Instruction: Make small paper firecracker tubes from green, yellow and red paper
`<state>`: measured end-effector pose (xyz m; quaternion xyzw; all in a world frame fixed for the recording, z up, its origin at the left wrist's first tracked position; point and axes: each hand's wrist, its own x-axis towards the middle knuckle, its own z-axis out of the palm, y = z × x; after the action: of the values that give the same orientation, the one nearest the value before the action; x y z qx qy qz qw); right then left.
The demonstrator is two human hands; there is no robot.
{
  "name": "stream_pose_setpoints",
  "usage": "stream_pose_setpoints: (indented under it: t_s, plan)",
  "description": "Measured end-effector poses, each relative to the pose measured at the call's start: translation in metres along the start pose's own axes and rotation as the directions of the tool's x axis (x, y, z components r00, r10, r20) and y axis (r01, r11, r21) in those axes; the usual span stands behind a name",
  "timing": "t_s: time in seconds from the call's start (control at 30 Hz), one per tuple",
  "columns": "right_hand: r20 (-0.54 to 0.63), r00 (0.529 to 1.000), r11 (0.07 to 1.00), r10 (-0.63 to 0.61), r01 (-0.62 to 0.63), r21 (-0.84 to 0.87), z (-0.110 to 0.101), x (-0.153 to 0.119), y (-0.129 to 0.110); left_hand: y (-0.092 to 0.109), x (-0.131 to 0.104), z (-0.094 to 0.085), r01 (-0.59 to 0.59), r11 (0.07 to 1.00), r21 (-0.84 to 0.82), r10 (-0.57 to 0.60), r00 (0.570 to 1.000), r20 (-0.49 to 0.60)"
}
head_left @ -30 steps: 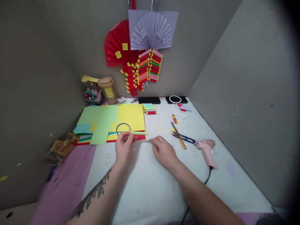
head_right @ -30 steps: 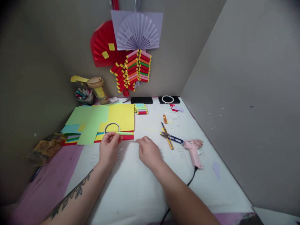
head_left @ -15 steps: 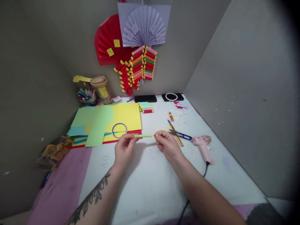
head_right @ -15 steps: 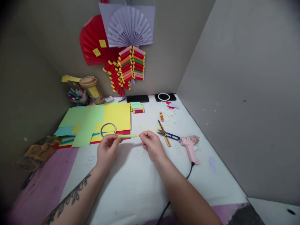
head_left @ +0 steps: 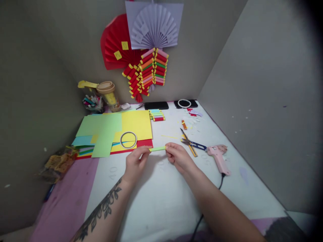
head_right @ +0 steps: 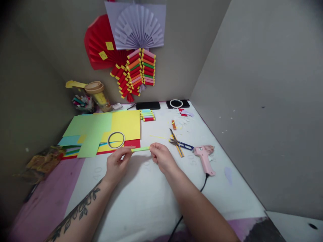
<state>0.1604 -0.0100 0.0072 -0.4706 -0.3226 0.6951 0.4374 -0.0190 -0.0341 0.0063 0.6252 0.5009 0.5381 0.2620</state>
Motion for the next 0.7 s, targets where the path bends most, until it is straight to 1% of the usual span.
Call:
stream_pose_setpoints:
  t_s: [0.17,0.23,0.3,0.37,0.4,0.43,0.5,0.53,0.6,0.7]
  plan:
    - [-0.029,0.999,0.994,-0.046,0.043,-0.098,0.0038,0.0009,0.0054,-0.0035,-0.0018,0.0013,-0.096,0.994,0.059,0.093,0.994,0.058]
    - [-0.038,0.997,0.99,-0.06,0.054,-0.134,0.0023,0.0019,0.0066,-0.0051,-0.0018,0.0011,-0.095,0.992,0.08,0.091,0.994,0.053]
    - [-0.062,0.993,0.98,-0.096,0.084,-0.18,-0.0008,0.0036,0.0071,-0.006,-0.0006,0.0008,-0.037,0.996,0.081,0.037,0.999,0.002]
    - [-0.101,0.982,0.965,-0.163,0.137,-0.222,-0.0038,0.0051,0.0069,-0.0055,0.0016,0.0005,0.046,0.998,0.038,-0.044,0.998,-0.048]
    - [-0.113,0.974,0.959,-0.195,0.165,-0.231,-0.0046,0.0055,0.0065,-0.0049,0.0028,0.0006,0.089,0.996,0.004,-0.089,0.994,-0.055]
    - [-0.113,0.969,0.955,-0.221,0.191,-0.225,-0.0048,0.0055,0.0061,-0.004,0.004,0.0007,0.133,0.99,-0.036,-0.134,0.99,-0.045]
    - [-0.065,0.97,0.96,-0.235,0.222,-0.17,-0.0032,0.0042,0.005,-0.0021,0.0056,0.0013,0.211,0.971,-0.11,-0.211,0.977,0.011]
    - [-0.025,0.974,0.967,-0.223,0.218,-0.13,-0.0018,0.0031,0.0046,-0.0014,0.0062,0.0016,0.242,0.96,-0.139,-0.239,0.97,0.041]
    - [0.051,0.984,0.984,-0.168,0.171,-0.051,0.0012,0.0007,0.0043,-0.0005,0.0069,0.0022,0.287,0.941,-0.181,-0.276,0.958,0.084]
    - [0.123,0.991,0.998,-0.062,0.06,0.017,0.0044,-0.0022,0.0055,-0.0009,0.0078,0.0033,0.334,0.911,-0.241,-0.32,0.943,0.096]
